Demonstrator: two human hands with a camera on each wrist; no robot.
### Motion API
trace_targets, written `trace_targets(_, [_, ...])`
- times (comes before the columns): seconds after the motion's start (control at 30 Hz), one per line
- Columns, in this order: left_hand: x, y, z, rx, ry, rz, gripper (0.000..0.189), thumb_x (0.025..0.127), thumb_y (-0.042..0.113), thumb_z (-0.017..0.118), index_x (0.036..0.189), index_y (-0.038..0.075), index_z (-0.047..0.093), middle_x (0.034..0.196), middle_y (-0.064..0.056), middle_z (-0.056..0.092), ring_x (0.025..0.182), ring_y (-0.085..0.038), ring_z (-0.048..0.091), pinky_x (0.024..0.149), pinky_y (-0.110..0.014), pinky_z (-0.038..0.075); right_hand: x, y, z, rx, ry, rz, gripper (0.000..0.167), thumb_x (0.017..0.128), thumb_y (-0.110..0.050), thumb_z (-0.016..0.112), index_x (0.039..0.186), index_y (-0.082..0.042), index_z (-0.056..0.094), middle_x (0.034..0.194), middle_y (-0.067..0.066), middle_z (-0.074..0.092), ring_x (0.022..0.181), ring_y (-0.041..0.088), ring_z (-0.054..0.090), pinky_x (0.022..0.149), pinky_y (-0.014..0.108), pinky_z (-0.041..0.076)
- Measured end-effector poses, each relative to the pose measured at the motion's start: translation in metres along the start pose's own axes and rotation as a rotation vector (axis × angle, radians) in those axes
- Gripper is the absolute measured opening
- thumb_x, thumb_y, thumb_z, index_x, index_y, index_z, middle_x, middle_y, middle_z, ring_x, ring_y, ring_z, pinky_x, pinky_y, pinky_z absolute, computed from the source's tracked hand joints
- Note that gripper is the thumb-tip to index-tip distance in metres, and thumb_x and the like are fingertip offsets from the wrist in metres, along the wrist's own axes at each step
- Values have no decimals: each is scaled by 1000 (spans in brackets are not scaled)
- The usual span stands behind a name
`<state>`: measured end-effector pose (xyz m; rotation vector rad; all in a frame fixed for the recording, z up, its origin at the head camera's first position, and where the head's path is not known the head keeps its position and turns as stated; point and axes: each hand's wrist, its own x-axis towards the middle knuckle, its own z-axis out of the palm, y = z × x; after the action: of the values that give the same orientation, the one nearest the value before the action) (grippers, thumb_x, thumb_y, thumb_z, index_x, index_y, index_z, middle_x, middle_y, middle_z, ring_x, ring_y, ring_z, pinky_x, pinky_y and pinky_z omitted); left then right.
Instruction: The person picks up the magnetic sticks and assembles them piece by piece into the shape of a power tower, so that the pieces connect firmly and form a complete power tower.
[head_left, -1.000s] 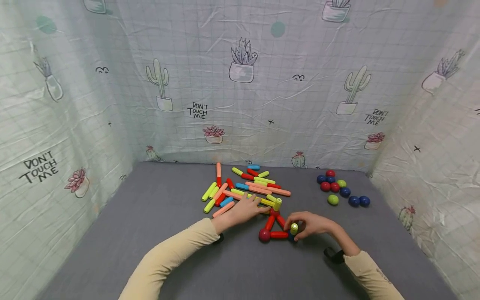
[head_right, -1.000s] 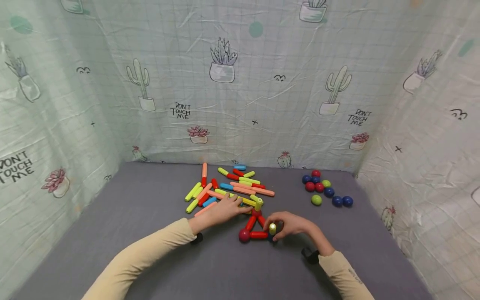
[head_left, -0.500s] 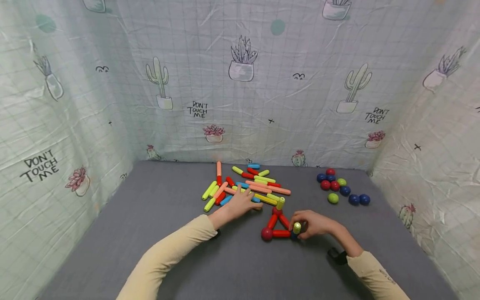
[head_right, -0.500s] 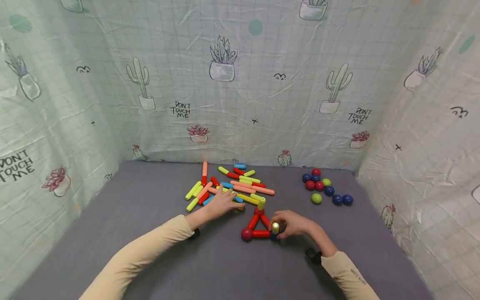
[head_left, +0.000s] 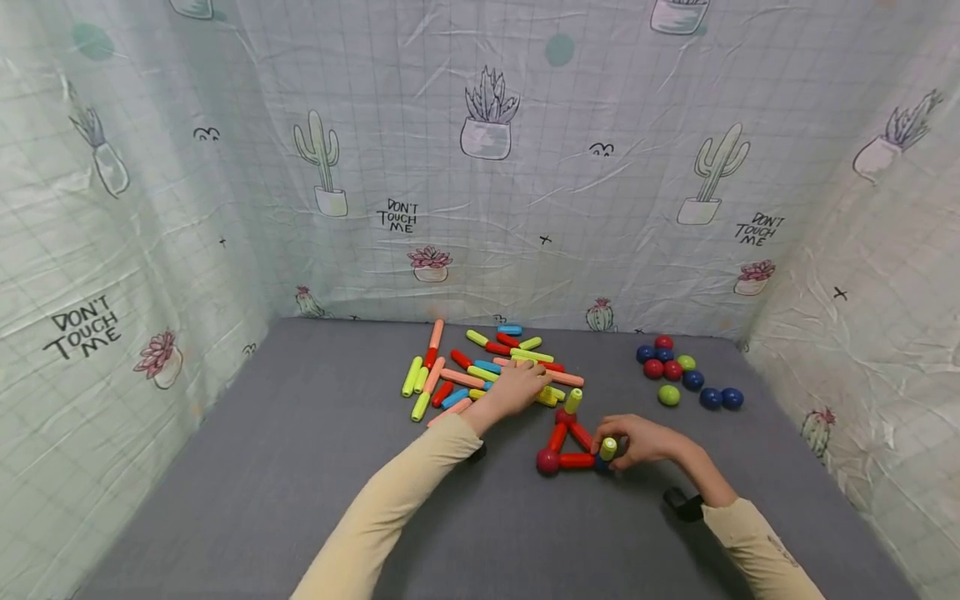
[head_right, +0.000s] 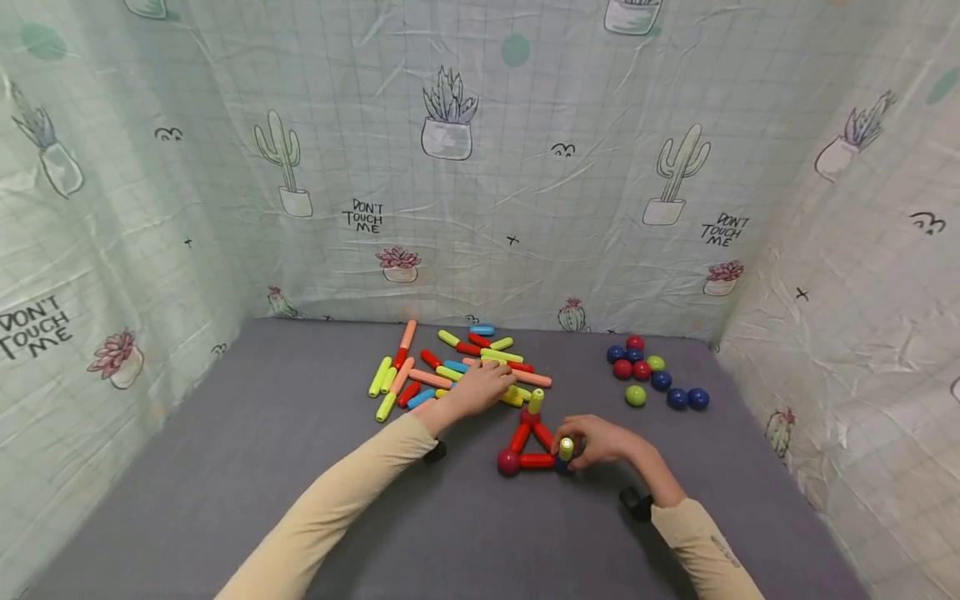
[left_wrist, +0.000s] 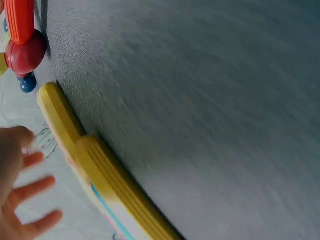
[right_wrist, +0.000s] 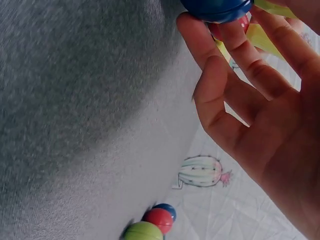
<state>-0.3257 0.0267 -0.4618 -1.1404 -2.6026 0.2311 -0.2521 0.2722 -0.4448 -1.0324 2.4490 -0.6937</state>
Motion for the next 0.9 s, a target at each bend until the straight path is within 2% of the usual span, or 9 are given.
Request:
trace_targets(0.07, [6,4,4,-76,-47,18,37,93,21,46,130,24,45,128,3,53,111,-17,53,89,-34,45,-2,1,0,8,0,12,23,73,-13,70,94,-17,62,95,-4,54,84,3,48,68,22,45])
trace_targets(0.17, [10,8,10,-79,-103,38,41,94,21,43,135,27,39,133,3,47,119,-17,47,95,-35,41,-5,1,-1,13,6,24,23,73,-13,70,94,-18,62,97,-3,54,84,4,48,69,23,44])
trace_targets(0.37, [11,14,18,71,-54,27,29,95,23,42,121,25,54,119,0,52,109,-19,47,90,-34,42,-7,2,-1,19,12,35,22,74,-13,68,93,-18,61,95,-2,53,83,4,47,66,23,44])
trace_targets(0.47, [9,13,18,64,-66,26,27,96,24,40,118,21,55,117,-3,52,107,-20,46,90,-34,42,-7,2,-1,25,11,37,21,75,-13,68,93,-18,60,95,-3,53,83,4,47,66,22,44])
trace_targets(0.6, [5,9,16,14,-98,24,30,96,22,40,124,23,49,121,-4,47,112,-21,43,92,-38,41,-8,3,0,33,7,39,21,75,-13,68,93,-19,60,96,-3,53,84,3,47,66,23,44])
trace_targets(0.7, [3,4,15,42,-91,52,34,95,20,42,127,28,47,124,-1,47,115,-21,43,94,-41,40,-8,3,0,35,7,32,21,75,-13,68,94,-19,60,97,-2,53,84,3,47,66,23,44])
trace_targets(0.83, [2,-1,17,135,-50,115,32,94,19,43,124,30,49,117,3,54,110,-17,48,91,-37,39,-8,4,-1,25,4,31,21,75,-14,68,94,-18,60,96,-2,53,83,3,47,66,23,44])
trace_targets(0.9, [2,-4,19,166,-51,137,31,94,20,43,123,30,49,112,4,55,107,-16,49,87,-33,39,-7,4,-1,20,1,36,21,75,-14,68,94,-19,60,96,-3,52,83,3,46,67,23,44])
